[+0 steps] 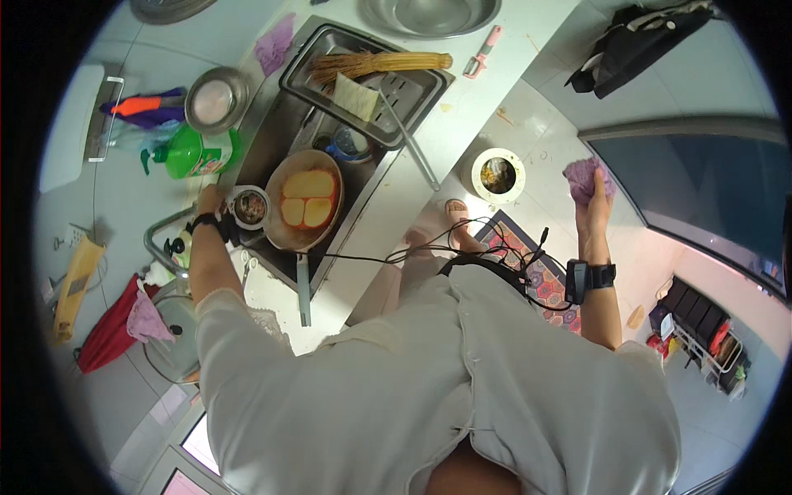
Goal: The recorder cleans the table and the baby chair after a meal.
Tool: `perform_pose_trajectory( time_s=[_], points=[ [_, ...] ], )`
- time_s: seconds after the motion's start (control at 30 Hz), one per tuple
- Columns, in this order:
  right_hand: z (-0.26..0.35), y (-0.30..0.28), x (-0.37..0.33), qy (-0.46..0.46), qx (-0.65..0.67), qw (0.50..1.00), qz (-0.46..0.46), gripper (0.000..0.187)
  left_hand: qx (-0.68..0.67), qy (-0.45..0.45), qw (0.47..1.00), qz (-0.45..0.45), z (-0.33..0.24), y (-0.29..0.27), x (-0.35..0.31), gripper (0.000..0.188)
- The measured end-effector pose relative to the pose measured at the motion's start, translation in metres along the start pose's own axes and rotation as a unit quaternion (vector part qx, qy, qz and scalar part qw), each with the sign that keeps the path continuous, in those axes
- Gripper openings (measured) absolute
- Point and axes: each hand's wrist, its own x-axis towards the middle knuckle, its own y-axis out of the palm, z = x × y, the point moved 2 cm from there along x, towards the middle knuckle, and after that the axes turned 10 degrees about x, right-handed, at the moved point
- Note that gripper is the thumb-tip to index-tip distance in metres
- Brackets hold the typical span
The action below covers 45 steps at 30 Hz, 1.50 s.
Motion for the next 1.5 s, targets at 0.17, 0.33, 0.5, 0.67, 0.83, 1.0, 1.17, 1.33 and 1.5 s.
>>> perform_pose_trajectory(
  time_s=[0.17,0.33,0.5,0.67,0.83,1.0,1.17,1.33,1.5],
  points=[
    [0.006,-0.039,-0.001,0.014,0.018,0.998,-0.061,0.028,-0.09,-0.057,0.992,-0.07,0.064,0.014,-0.013,0.032],
    [0.005,-0.071,-0.015,-0.008,0.073,0.989,-0.125,0.029,-0.284,-0.044,0.954,-0.079,0.091,0.027,0.007,0.034],
    [-0.007,-0.096,-0.05,-0.053,0.059,0.982,-0.17,0.03,0.006,0.132,0.991,0.005,0.101,-0.003,0.011,0.026],
    [0.001,-0.097,-0.096,-0.109,0.049,0.96,-0.252,0.031,0.155,0.132,0.979,0.034,0.036,-0.042,0.036,0.029],
    [0.017,-0.152,-0.144,-0.241,-0.168,0.898,-0.328,0.028,0.138,-0.057,0.989,-0.01,-0.009,-0.045,0.061,0.031],
    [0.03,-0.185,-0.181,-0.253,-0.26,0.846,-0.392,0.024,0.098,-0.142,0.976,-0.132,-0.106,-0.094,0.031,0.035],
    [0.056,-0.227,-0.191,-0.259,-0.38,0.812,-0.359,0.021,-0.04,-0.046,0.959,-0.277,-0.264,-0.2,-0.075,0.031],
    [0.092,-0.256,-0.167,-0.113,-0.379,0.869,-0.297,0.02,-0.112,0.084,0.907,-0.397,-0.359,-0.254,-0.153,0.025],
    [0.131,-0.329,-0.138,-0.119,-0.453,0.847,-0.252,0.026,-0.154,0.282,0.845,-0.428,-0.497,-0.276,-0.234,0.022]
  ],
)
